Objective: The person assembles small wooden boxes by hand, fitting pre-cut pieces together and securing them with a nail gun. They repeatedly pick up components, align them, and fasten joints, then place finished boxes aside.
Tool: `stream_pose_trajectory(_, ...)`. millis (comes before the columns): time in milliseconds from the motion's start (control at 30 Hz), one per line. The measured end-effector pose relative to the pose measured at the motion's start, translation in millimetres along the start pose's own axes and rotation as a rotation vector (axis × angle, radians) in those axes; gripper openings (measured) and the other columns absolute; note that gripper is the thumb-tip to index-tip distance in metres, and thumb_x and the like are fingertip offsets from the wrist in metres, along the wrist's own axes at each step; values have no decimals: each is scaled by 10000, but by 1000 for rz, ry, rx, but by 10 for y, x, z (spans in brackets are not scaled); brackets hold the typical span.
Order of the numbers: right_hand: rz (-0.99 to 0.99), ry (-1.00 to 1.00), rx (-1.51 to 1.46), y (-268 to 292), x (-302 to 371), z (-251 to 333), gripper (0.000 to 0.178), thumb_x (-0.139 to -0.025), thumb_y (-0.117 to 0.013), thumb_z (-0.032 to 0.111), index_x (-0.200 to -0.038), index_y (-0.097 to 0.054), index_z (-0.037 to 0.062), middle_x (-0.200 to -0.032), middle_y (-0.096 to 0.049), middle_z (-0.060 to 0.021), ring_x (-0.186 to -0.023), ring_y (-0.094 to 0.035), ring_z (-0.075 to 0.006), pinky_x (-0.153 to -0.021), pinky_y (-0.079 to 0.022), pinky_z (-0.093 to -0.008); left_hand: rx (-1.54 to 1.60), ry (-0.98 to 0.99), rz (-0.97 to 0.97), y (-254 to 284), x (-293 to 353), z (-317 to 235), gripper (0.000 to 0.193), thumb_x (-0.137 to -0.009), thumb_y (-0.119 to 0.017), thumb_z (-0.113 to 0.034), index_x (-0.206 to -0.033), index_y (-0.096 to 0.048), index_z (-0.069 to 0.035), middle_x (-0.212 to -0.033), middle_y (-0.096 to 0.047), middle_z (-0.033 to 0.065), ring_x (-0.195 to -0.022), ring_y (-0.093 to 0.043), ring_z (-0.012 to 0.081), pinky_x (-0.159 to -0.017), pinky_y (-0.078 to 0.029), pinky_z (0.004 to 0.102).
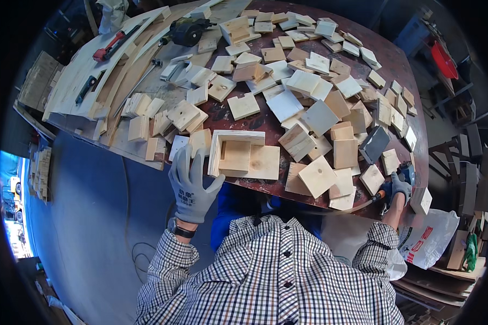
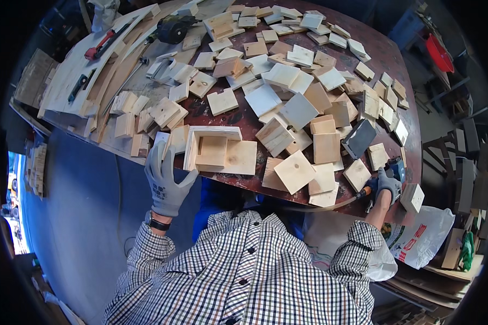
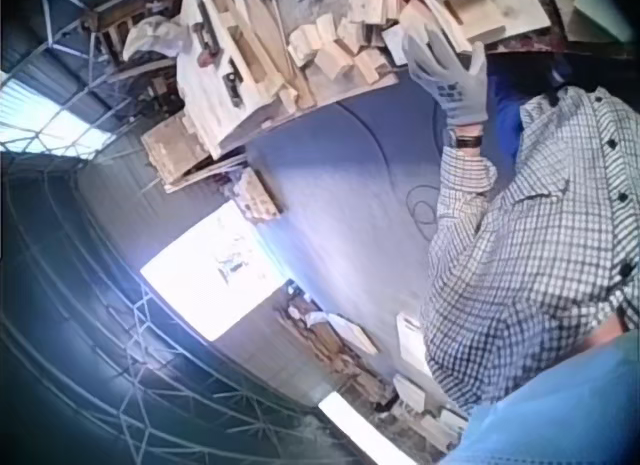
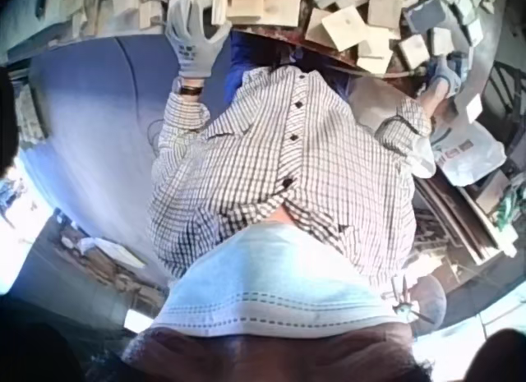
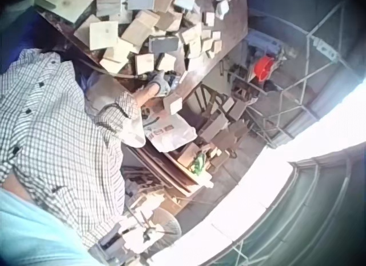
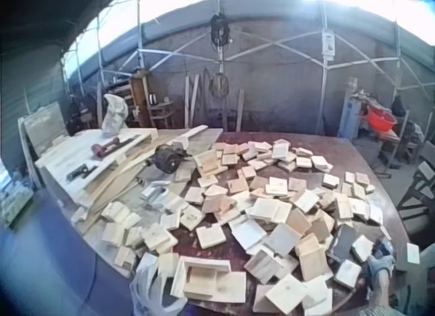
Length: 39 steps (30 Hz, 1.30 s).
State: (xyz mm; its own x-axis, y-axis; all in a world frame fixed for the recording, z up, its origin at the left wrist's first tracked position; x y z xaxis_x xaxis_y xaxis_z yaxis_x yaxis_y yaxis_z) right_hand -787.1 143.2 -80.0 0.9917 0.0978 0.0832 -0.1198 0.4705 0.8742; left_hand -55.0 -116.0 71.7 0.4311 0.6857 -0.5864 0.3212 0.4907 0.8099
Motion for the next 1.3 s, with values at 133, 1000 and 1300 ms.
stream_pose_trajectory(133,56,47,-155,-74,19,37,688,-780,-801,524,-1202,-648,2,-1181,-648,-194,-1053,-630,-328,-914,-510,-431,-7,-38,-96,-43,47,-275,804,-807,-865,-459,-1482,-566,-141,-1618,-377,191,-1507,-328,456,-1186,-323,610)
stream_pose_trajectory(1000,39,103,-464,719,371,250,319,-892,-869,234,-1025,-699,-1,-833,-682,-38,-619,-637,-154,-570,-542,-311,583,345,-10,-1084,347,291,1026,-656,-976,-412,-1483,-533,6,-1371,-676,200,-1175,-686,385,-999,-547,476)
stream_pose_trajectory(1300,448,531,-1118,1826,2772,1686,281,-938,-620,94,-1173,-590,-56,-912,-545,-75,-762,-565,-198,-831,-539,-401,602,314,126,-1169,211,226,973,-644,-968,-359,-1462,-572,-11,-1331,-696,167,-1143,-665,377,-990,-517,487)
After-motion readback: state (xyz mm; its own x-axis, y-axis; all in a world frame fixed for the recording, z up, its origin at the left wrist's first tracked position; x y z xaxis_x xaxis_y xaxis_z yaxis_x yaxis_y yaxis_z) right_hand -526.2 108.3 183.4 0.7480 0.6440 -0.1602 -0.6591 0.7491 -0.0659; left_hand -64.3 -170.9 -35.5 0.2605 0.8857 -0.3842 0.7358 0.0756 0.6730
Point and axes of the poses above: each hand's wrist, its own x-axis away from the middle knuckle, its own y-axis out of the back of the hand, z = x × y, the point moved 10 cm from there along -x, towards the middle knuckle
